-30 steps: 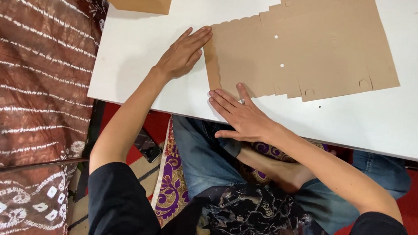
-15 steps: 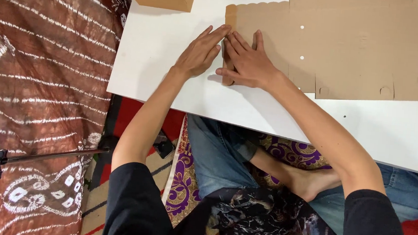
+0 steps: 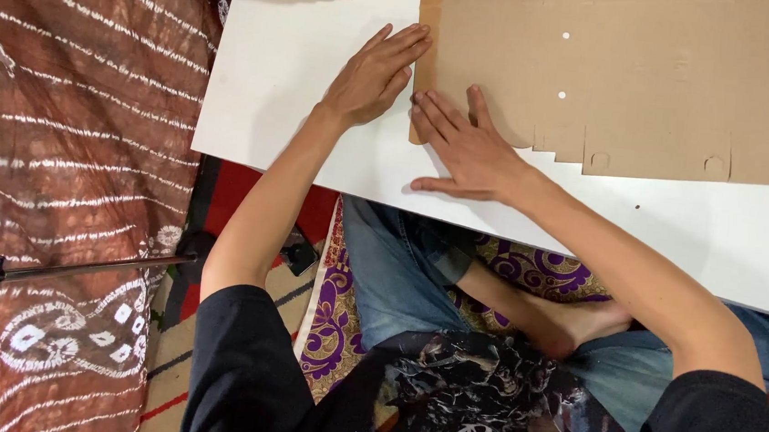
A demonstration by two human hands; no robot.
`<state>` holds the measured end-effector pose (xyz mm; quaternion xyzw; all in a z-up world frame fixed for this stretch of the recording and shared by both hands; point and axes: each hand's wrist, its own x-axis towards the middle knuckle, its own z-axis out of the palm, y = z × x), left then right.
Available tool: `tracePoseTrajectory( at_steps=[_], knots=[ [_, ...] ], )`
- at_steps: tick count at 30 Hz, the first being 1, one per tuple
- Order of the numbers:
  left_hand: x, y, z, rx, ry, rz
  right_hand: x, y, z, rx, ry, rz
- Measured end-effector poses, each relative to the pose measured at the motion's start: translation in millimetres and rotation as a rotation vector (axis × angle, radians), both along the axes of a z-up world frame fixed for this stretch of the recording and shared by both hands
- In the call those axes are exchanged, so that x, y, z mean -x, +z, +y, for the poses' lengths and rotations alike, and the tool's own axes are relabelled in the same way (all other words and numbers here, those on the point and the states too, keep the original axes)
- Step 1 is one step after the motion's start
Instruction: Folding a cardboard cutout along pre-scored lines to assemble a box.
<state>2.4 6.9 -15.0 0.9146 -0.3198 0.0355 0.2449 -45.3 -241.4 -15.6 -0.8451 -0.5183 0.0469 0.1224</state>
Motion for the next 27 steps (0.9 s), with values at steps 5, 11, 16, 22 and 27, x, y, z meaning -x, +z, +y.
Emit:
tracePoseTrajectory(
  at_steps=[5,11,16,22,27],
  knots=[
    [4.3,1.5,-4.3,-0.092,-0.039,-0.038,27.9,-6.6,-17.1,-0.046,-0.015,-0.064],
    [47.2,-8.7,-24.3,-0.141,-0.174,-0.068,46.0,-8.0,-37.5,-0.029,-0.041,0.022],
    [61.9,-5.2,-23.5,-0.166,-0.298,-0.107,60.5,-14.2,-45.9,-0.092,-0.019,-0.004],
    [19.7,-1.3,-20.7,-0.223,-0.195,-0.051,63.2,-10.7,-47.2,-0.128,-0.028,-0.030],
    [-8.6,-3.3,-22.4,-0.178,-0.023,0.040,67.0,-6.0,-48.0,-0.072,-0.038,0.003]
  ],
)
